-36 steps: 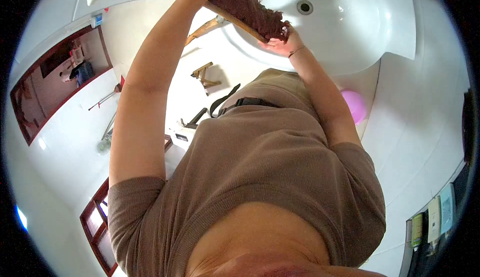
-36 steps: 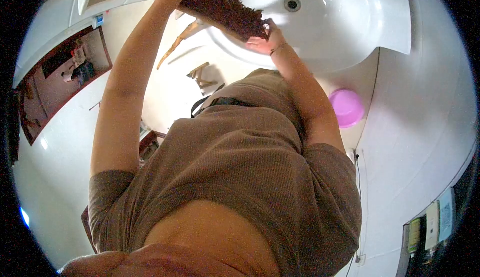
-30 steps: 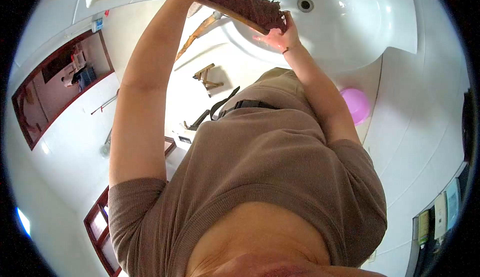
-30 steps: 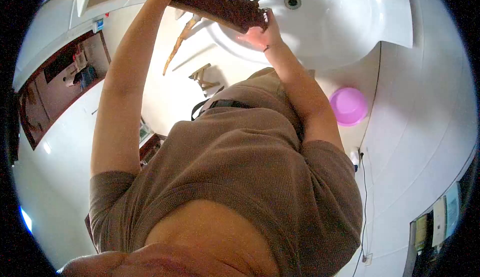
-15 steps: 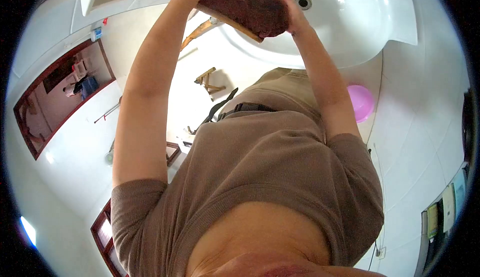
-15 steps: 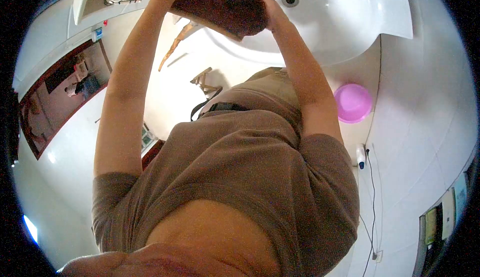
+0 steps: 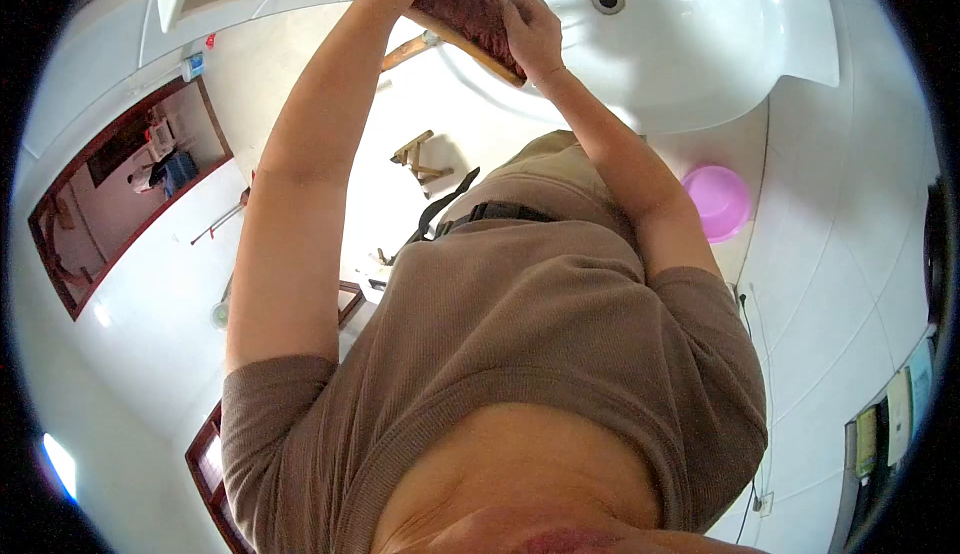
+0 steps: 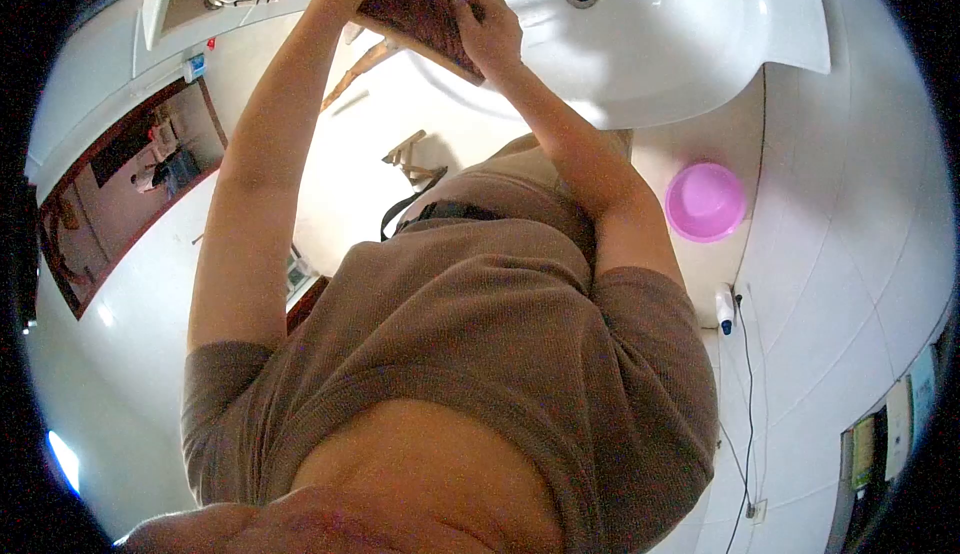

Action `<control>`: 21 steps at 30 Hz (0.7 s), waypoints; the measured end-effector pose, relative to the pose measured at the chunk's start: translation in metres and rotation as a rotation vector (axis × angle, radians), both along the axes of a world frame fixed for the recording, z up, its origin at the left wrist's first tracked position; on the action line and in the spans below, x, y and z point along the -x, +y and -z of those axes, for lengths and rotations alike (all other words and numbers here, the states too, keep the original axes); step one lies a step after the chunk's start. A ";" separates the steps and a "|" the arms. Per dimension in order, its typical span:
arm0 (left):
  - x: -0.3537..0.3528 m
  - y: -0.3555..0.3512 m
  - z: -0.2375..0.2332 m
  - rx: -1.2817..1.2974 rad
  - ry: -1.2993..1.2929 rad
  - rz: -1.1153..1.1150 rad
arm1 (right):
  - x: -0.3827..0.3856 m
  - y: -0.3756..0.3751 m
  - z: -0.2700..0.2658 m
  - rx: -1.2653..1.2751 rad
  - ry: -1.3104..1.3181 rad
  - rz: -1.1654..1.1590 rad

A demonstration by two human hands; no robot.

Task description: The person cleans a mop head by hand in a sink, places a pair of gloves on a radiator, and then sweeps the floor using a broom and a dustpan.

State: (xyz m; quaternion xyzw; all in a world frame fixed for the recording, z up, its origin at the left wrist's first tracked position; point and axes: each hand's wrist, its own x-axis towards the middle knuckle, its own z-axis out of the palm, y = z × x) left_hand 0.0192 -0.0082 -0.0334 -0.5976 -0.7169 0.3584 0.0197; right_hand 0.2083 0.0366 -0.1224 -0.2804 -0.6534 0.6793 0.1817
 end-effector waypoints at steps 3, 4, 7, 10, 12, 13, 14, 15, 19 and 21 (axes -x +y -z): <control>-0.015 0.005 -0.010 -0.371 -0.363 -0.684 | 0.007 -0.007 0.013 -0.089 -0.113 -0.019; -0.017 0.008 -0.013 -0.356 -0.375 -0.724 | 0.007 -0.008 0.016 -0.123 -0.098 -0.016; -0.021 0.009 -0.013 -0.396 -0.380 -0.803 | 0.007 -0.006 0.015 -0.183 -0.099 -0.044; -0.025 0.008 -0.017 -0.479 -0.375 -0.831 | 0.011 -0.002 0.013 -0.229 -0.129 -0.110; -0.024 0.008 -0.018 -0.510 -0.377 -0.823 | 0.014 0.000 0.014 -0.248 -0.145 -0.148; -0.022 0.007 -0.016 -0.475 -0.380 -0.831 | 0.016 0.002 0.016 -0.280 -0.140 -0.175; -0.020 0.006 -0.015 -0.440 -0.383 -0.838 | 0.018 0.002 0.018 -0.312 -0.136 -0.202; -0.019 0.006 -0.017 -0.441 -0.380 -0.840 | 0.019 0.004 0.017 -0.311 -0.133 -0.204; -0.017 0.004 -0.020 -0.432 -0.387 -0.840 | 0.022 0.017 0.011 -0.129 -0.162 -0.355; -0.017 0.004 -0.025 -0.438 -0.363 -0.862 | 0.024 0.031 0.047 -0.116 0.112 -0.491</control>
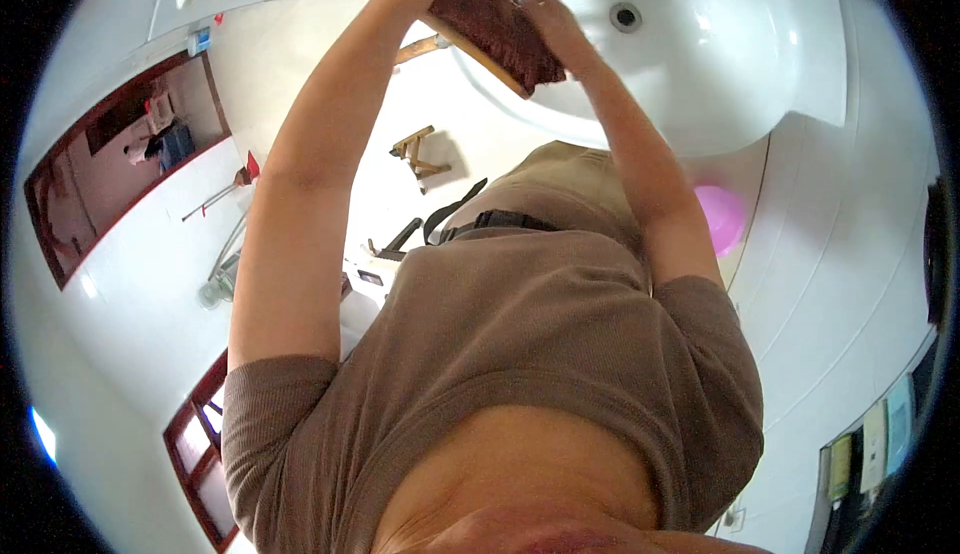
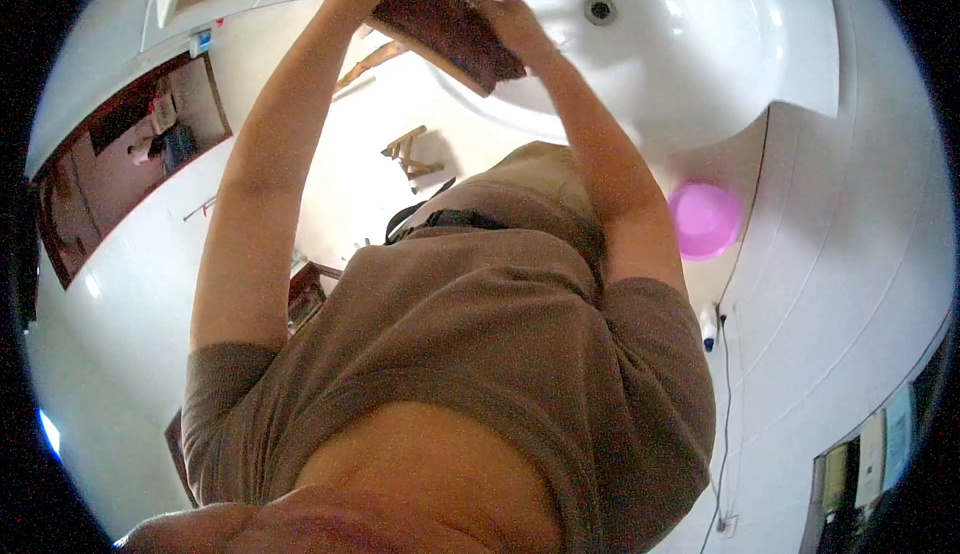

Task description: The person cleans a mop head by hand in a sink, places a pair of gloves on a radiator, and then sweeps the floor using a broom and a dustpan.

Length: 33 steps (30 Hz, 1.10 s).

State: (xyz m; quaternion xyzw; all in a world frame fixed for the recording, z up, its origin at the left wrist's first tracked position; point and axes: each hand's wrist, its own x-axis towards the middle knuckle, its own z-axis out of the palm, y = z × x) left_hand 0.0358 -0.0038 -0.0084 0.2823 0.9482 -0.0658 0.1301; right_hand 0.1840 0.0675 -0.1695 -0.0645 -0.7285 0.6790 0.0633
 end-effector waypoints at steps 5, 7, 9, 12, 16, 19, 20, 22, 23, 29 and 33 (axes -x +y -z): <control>-0.004 -0.002 -0.017 0.247 -0.043 0.225 | 0.027 0.019 -0.018 0.866 -0.515 -0.241; -0.036 0.019 -0.072 0.114 -0.018 -0.152 | 0.048 0.010 -0.023 0.894 -0.503 -0.238; -0.008 0.001 -0.010 -0.007 -0.119 -0.097 | 0.069 0.001 -0.026 0.885 -0.422 -0.158; -0.006 0.012 -0.037 0.114 -0.240 -0.209 | 0.066 0.004 -0.084 0.858 -0.471 -0.035; 0.008 0.000 -0.026 0.061 -0.151 -0.191 | 0.055 -0.025 -0.088 0.887 -0.192 0.022; 0.000 0.000 -0.052 -0.012 -0.129 -0.250 | 0.051 -0.049 -0.103 0.541 -0.041 0.183; -0.003 0.001 -0.054 0.012 -0.166 -0.254 | 0.054 -0.050 -0.099 0.539 -0.039 0.180; -0.003 0.002 -0.052 0.031 -0.199 -0.262 | 0.058 -0.052 -0.104 0.202 -0.036 0.272; 0.001 0.000 -0.036 0.057 -0.214 -0.257 | 0.058 -0.052 -0.102 0.081 0.051 0.330; -0.012 0.004 -0.035 0.022 -0.151 -0.257 | 0.063 -0.042 -0.087 -0.128 0.143 0.324; -0.013 0.006 -0.039 0.039 -0.197 -0.274 | 0.064 -0.038 -0.080 -0.122 0.063 0.283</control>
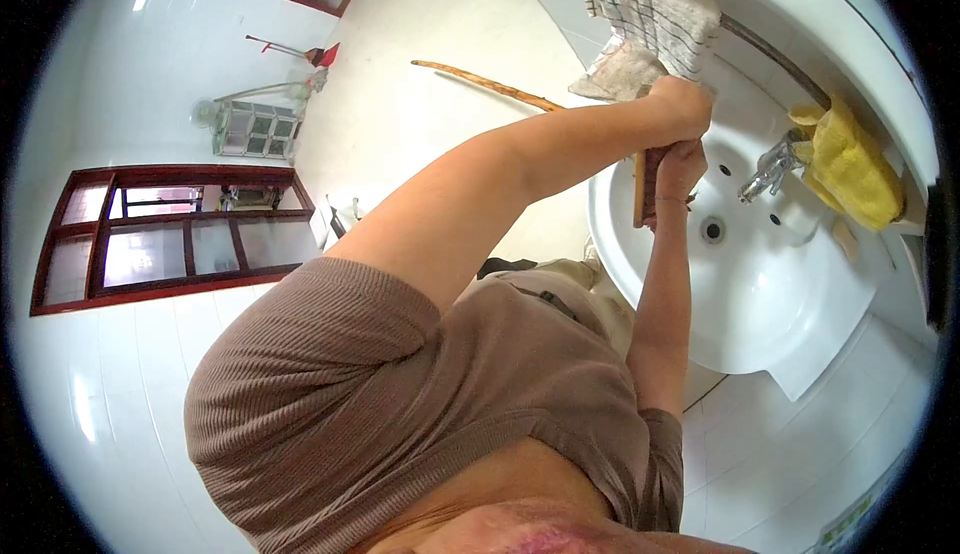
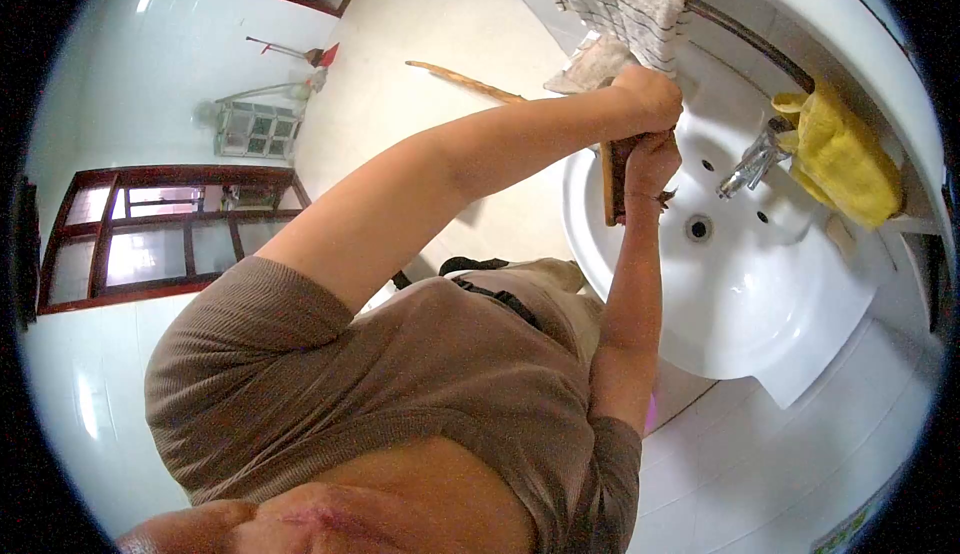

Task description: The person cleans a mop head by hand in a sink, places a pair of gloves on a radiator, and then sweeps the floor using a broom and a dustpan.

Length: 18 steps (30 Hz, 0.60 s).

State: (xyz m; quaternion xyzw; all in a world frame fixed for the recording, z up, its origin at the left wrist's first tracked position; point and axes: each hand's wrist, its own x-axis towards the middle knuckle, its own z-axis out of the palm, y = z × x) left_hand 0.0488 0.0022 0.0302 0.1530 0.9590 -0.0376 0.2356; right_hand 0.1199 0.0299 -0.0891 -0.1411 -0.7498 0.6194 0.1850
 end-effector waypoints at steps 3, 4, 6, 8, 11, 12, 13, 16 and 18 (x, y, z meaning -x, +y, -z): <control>0.002 -0.002 0.008 -0.004 0.008 0.081 | 0.001 0.006 0.015 -0.081 0.001 -0.040; 0.003 -0.003 0.008 -0.004 0.008 0.078 | 0.001 0.008 0.017 -0.127 -0.012 -0.055; 0.006 -0.009 0.003 -0.103 -0.132 0.103 | 0.003 0.011 0.023 -0.173 -0.022 -0.076; 0.014 -0.012 0.003 -0.085 -0.185 0.228 | 0.010 0.012 0.038 -0.087 0.188 -0.068; 0.022 -0.010 -0.002 -0.027 -0.314 0.346 | 0.010 0.026 0.025 -0.120 0.041 -0.227; 0.018 -0.009 -0.014 -0.010 -0.339 0.302 | 0.016 0.036 0.045 -0.279 0.249 -0.287; 0.021 -0.013 -0.001 -0.034 -0.263 0.300 | 0.003 0.040 0.015 0.167 0.000 -0.288; 0.023 -0.015 -0.002 -0.095 -0.396 0.228 | -0.018 0.067 0.023 0.337 -0.007 -0.212; 0.017 -0.014 -0.036 -0.129 -0.403 0.314 | -0.054 0.078 0.024 0.383 -0.052 -0.052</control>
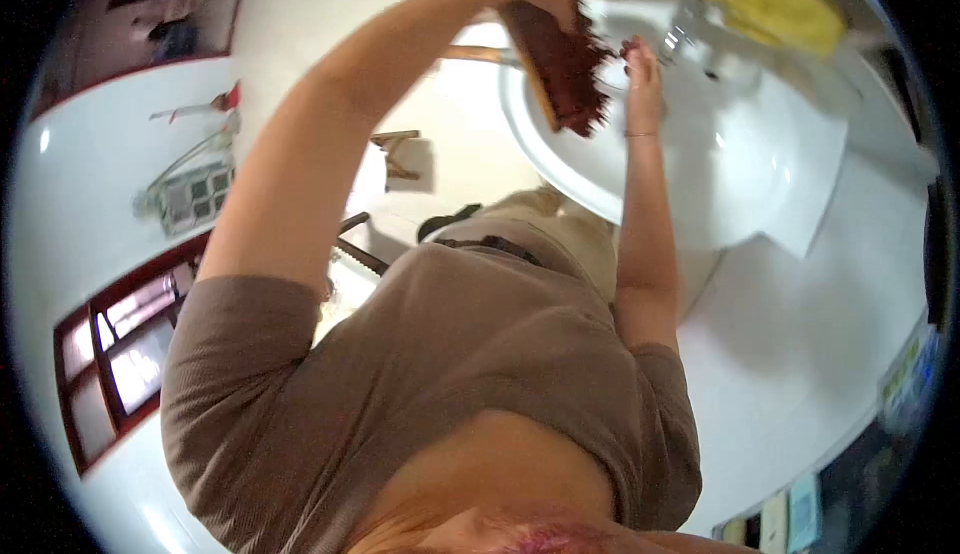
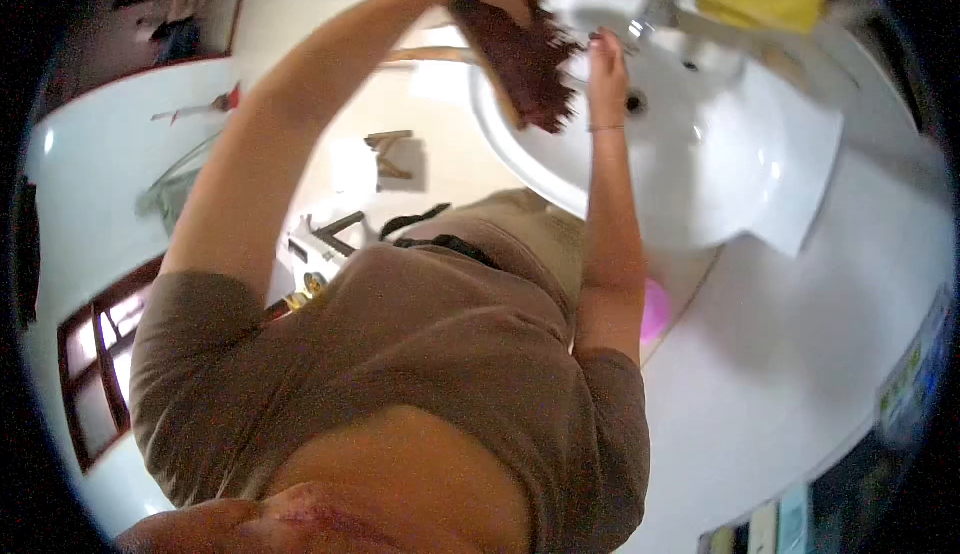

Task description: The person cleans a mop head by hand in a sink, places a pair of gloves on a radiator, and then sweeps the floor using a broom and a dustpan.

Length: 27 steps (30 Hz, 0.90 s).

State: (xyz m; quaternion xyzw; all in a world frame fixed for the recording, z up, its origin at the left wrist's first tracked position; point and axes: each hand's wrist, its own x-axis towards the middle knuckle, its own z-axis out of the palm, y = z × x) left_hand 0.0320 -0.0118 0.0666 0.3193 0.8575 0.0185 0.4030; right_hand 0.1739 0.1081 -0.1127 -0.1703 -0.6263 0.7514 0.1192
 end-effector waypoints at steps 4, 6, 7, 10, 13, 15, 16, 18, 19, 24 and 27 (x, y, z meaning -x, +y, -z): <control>0.008 -0.004 0.002 0.048 0.147 0.197 | -0.079 -0.029 0.048 0.253 -0.233 0.106; 0.001 -0.003 -0.001 0.110 0.229 0.222 | -0.106 -0.057 0.044 0.557 -0.370 0.028; 0.002 -0.005 0.003 0.117 0.188 0.156 | -0.113 -0.069 0.037 0.747 -0.412 -0.032; 0.002 -0.013 0.008 0.062 0.175 0.090 | -0.093 -0.090 0.042 1.063 -0.255 -0.121; 0.001 -0.013 0.006 0.054 0.186 0.059 | -0.056 -0.072 0.017 1.139 0.060 -0.250; -0.002 -0.011 0.002 0.107 0.176 0.035 | -0.035 -0.067 0.044 1.147 0.167 -0.239; -0.004 -0.010 0.002 0.098 0.186 0.030 | -0.028 -0.062 0.052 1.215 0.133 -0.219; -0.007 -0.009 0.003 0.095 0.190 0.032 | -0.022 -0.057 0.051 1.311 0.005 -0.185; -0.006 -0.008 0.005 0.089 0.149 0.044 | -0.016 -0.055 0.047 1.314 0.008 -0.175; -0.012 -0.010 0.013 0.055 0.092 0.082 | 0.003 -0.051 0.051 1.484 0.180 -0.389; -0.015 -0.008 0.012 0.018 0.050 0.069 | 0.011 -0.045 0.036 1.148 -0.004 -0.311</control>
